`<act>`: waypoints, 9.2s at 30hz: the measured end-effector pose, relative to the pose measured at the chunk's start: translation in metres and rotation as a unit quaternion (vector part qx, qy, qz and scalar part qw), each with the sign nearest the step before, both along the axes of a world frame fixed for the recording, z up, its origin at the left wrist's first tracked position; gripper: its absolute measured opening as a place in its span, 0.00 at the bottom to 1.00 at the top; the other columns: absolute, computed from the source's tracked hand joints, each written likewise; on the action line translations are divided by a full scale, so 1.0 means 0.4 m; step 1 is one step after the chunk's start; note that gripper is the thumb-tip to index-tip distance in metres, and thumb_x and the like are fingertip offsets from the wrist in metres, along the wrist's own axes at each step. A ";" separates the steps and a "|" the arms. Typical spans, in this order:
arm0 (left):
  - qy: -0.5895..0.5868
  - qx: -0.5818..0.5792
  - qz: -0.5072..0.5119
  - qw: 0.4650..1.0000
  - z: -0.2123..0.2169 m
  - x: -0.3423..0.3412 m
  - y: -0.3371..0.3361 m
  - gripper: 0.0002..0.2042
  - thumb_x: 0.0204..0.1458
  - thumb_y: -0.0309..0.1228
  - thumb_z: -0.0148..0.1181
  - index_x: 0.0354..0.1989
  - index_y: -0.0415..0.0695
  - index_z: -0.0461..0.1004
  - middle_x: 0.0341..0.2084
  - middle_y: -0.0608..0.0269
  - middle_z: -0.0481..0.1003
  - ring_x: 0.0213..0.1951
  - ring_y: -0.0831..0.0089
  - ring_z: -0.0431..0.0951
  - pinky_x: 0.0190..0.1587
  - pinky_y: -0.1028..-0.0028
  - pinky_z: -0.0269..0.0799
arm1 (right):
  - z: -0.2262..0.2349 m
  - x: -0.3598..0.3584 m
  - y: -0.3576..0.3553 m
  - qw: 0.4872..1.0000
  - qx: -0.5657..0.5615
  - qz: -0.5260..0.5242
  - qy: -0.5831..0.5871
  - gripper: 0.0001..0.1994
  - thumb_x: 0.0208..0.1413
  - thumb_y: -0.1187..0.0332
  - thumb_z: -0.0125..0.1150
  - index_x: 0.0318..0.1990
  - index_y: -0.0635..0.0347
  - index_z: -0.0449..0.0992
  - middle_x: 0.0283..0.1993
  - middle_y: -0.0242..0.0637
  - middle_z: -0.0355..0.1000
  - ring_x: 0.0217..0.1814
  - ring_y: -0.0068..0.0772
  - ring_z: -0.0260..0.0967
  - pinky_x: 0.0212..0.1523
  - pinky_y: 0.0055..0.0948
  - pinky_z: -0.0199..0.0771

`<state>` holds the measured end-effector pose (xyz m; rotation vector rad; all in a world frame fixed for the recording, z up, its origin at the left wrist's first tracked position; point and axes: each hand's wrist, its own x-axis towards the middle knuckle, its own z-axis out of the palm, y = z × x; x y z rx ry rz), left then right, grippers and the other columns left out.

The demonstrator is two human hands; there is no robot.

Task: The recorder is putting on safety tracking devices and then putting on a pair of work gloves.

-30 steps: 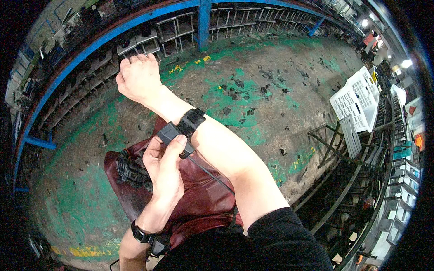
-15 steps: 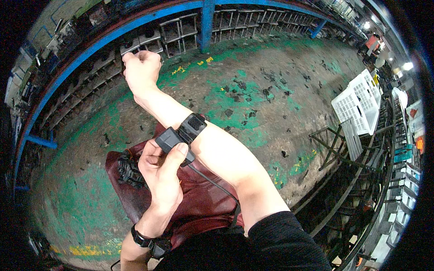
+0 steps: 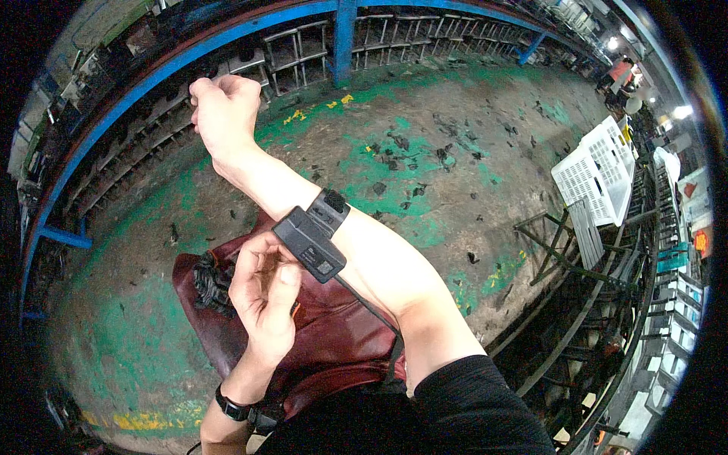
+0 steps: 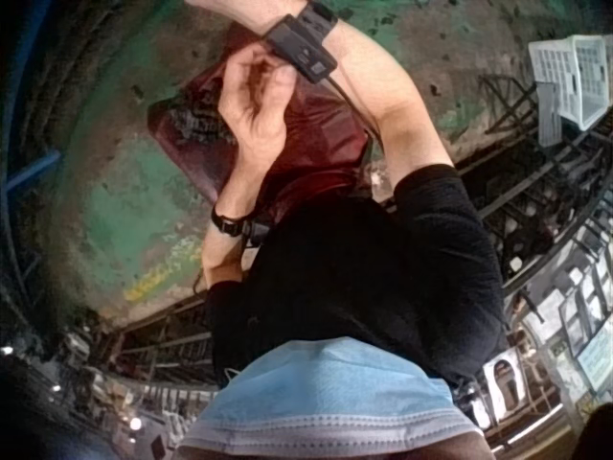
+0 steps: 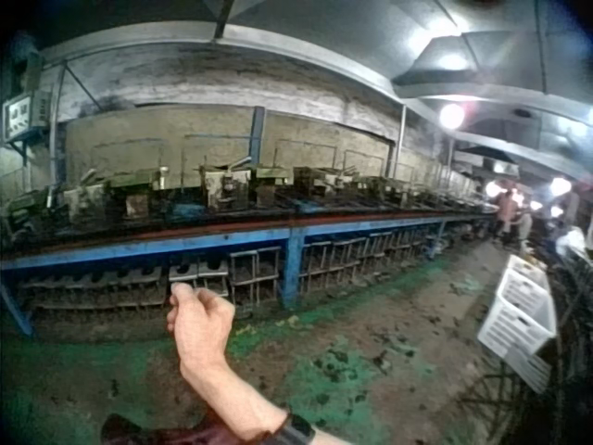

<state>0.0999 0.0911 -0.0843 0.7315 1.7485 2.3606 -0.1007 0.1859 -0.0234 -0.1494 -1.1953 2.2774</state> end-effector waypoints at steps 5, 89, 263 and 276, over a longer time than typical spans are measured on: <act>0.079 -0.098 0.052 0.991 -0.035 -0.043 -0.017 0.17 0.61 0.25 0.69 0.56 0.37 0.74 0.44 0.58 0.76 0.41 0.73 0.77 0.47 0.72 0.74 | 0.045 0.014 0.001 0.999 -0.015 0.023 0.026 0.11 0.58 0.71 0.65 0.25 0.65 0.77 0.21 0.35 0.74 0.19 0.25 0.68 0.21 0.28 0.68; -0.164 0.031 -0.534 0.829 -0.001 -0.169 -0.039 0.27 0.42 0.44 0.73 0.42 0.30 0.85 0.39 0.57 0.74 0.42 0.69 0.75 0.45 0.72 0.67 | 0.040 0.399 -0.369 0.820 -0.140 0.546 0.101 0.22 0.66 0.56 0.61 0.23 0.62 0.79 0.17 0.38 0.72 0.18 0.34 0.69 0.28 0.37 0.73; 0.020 -0.135 0.337 0.932 -0.069 -0.551 -0.283 0.07 0.57 0.25 0.66 0.40 0.37 0.86 0.24 0.69 0.79 0.24 0.77 0.75 0.29 0.73 0.72 | -0.312 0.514 -0.304 0.866 0.160 0.441 -0.174 0.10 0.68 0.68 0.70 0.44 0.69 0.82 0.34 0.30 0.80 0.35 0.16 0.73 0.37 0.22 0.74; -0.180 -0.134 0.109 0.968 -0.166 -0.256 -0.217 0.08 0.62 0.24 0.62 0.45 0.34 0.82 0.27 0.72 0.76 0.28 0.82 0.72 0.34 0.79 0.66 | -0.294 0.202 0.015 0.912 -0.327 0.179 -0.171 0.25 0.65 0.43 0.58 0.36 0.62 0.75 0.25 0.36 0.67 0.24 0.36 0.61 0.36 0.39 0.62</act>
